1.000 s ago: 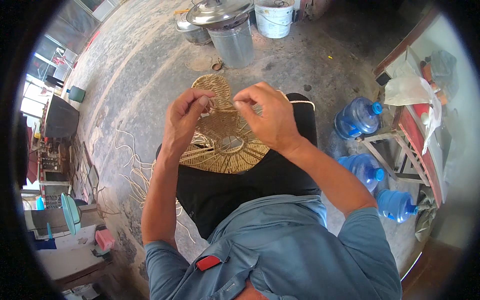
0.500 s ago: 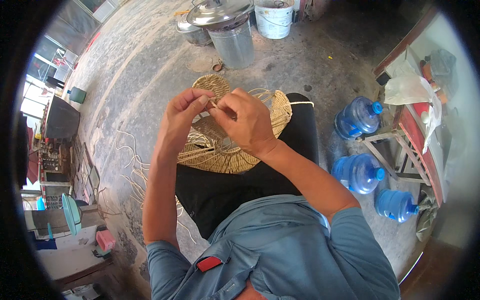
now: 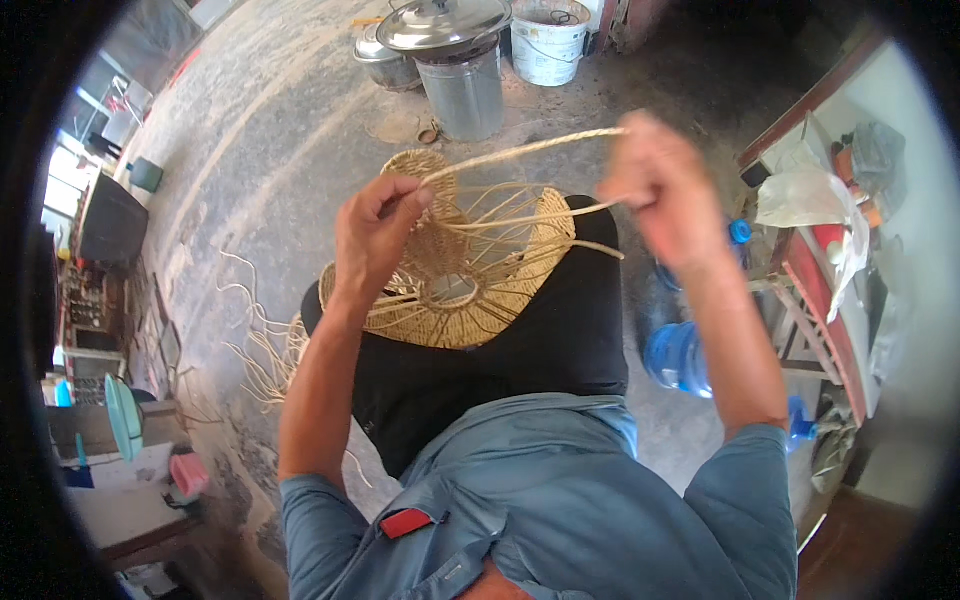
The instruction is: Weave a wicker basket frame using traditional handcraft techniques.
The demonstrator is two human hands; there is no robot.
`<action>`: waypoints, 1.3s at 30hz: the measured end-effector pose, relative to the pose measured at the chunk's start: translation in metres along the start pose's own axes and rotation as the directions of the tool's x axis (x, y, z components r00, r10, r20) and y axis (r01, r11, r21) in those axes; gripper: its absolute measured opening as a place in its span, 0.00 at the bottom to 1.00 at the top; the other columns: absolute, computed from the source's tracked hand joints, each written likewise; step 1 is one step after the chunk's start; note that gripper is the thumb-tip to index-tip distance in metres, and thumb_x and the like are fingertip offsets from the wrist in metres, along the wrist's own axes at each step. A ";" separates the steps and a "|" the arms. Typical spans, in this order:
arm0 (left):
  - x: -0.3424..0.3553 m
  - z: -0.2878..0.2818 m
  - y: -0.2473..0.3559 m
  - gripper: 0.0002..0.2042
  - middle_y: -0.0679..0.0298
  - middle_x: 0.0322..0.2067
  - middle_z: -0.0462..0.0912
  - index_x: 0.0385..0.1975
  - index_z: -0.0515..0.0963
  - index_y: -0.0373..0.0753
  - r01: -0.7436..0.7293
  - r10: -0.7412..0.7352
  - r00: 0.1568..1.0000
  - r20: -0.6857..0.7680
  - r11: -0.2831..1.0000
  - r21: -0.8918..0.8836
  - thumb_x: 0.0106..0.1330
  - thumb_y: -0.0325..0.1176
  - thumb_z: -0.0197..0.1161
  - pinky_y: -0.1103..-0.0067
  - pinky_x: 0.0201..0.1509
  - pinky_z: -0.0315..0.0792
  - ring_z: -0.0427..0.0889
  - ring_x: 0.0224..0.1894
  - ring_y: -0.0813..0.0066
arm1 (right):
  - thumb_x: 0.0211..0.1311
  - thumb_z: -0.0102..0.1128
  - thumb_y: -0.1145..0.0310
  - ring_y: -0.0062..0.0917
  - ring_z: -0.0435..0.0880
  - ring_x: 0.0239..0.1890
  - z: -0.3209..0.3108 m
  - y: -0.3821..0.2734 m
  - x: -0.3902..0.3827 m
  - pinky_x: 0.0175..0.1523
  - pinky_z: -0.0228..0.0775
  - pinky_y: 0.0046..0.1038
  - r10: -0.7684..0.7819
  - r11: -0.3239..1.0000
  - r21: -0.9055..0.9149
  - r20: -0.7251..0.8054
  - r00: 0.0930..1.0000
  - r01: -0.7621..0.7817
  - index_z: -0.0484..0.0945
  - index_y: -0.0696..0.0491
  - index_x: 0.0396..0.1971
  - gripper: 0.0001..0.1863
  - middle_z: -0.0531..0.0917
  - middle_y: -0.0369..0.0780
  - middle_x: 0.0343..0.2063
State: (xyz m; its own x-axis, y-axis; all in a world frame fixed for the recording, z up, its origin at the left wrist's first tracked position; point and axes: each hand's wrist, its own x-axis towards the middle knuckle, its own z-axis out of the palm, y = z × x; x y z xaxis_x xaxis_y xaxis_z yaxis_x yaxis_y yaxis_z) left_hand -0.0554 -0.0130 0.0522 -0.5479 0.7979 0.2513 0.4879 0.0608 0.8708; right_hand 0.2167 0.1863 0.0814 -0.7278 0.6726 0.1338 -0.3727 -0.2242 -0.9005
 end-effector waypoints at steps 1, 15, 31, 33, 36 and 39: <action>0.002 0.000 -0.001 0.08 0.68 0.28 0.85 0.40 0.86 0.33 0.014 -0.014 1.000 -0.016 1.000 -0.021 0.69 0.31 0.71 0.79 0.38 0.74 0.80 0.32 0.82 | 0.81 0.57 0.60 0.12 0.63 0.22 -0.036 -0.021 0.003 0.31 0.59 0.21 -0.026 0.999 0.021 -0.046 0.999 0.027 0.72 0.47 0.33 0.13 0.65 0.26 0.23; 0.020 0.004 -0.014 0.12 0.64 0.29 0.88 0.39 0.87 0.33 0.214 -0.211 0.977 0.038 0.960 -0.180 0.66 0.36 0.72 0.76 0.38 0.73 0.81 0.31 0.78 | 0.68 0.58 0.37 0.30 0.87 0.38 -0.533 -0.445 -0.125 0.49 0.78 0.33 -0.985 -0.147 -0.828 0.076 0.152 -0.542 0.93 0.46 0.48 0.29 0.91 0.40 0.37; 0.001 0.006 -0.010 0.07 0.67 0.30 0.86 0.41 0.86 0.33 -0.055 0.057 0.996 -0.061 0.998 0.038 0.71 0.29 0.70 0.79 0.43 0.75 0.82 0.34 0.80 | 0.68 0.70 0.64 0.30 0.88 0.44 -0.017 -0.011 0.021 0.50 0.79 0.32 -0.324 0.131 -0.962 0.187 0.928 0.239 0.87 0.52 0.42 0.09 0.88 0.39 0.39; 0.002 0.002 -0.008 0.08 0.66 0.30 0.85 0.43 0.87 0.34 -0.036 0.036 0.999 -0.023 0.999 0.009 0.74 0.32 0.68 0.79 0.43 0.75 0.82 0.34 0.80 | 0.68 0.69 0.65 0.32 0.89 0.43 0.016 0.012 0.021 0.49 0.79 0.33 -0.256 0.216 -0.953 0.155 0.954 0.213 0.86 0.52 0.41 0.08 0.87 0.40 0.38; 0.004 -0.006 -0.007 0.10 0.66 0.29 0.86 0.45 0.88 0.34 -0.011 0.018 0.995 0.098 0.997 -0.075 0.77 0.35 0.64 0.78 0.42 0.75 0.81 0.34 0.79 | 0.67 0.69 0.69 0.29 0.86 0.43 0.049 0.042 0.014 0.51 0.77 0.30 -0.194 0.444 -0.879 0.095 0.976 0.174 0.86 0.56 0.41 0.07 0.86 0.39 0.38; 0.009 -0.011 -0.005 0.13 0.65 0.30 0.86 0.47 0.88 0.34 0.029 -0.013 0.983 0.182 0.996 -0.086 0.79 0.36 0.61 0.77 0.41 0.75 0.82 0.35 0.79 | 0.67 0.70 0.68 0.29 0.87 0.44 0.067 0.066 0.011 0.51 0.77 0.31 -0.167 0.526 -0.836 0.081 0.983 0.158 0.86 0.55 0.42 0.08 0.86 0.40 0.38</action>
State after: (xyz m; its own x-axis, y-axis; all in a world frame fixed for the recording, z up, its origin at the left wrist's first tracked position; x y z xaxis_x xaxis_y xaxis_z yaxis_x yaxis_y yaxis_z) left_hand -0.0702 -0.0132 0.0547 -0.4214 0.8928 0.1593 0.4120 0.0321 0.9106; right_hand 0.1455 0.1320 0.0507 -0.6991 0.6416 0.3156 0.1701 0.5780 -0.7981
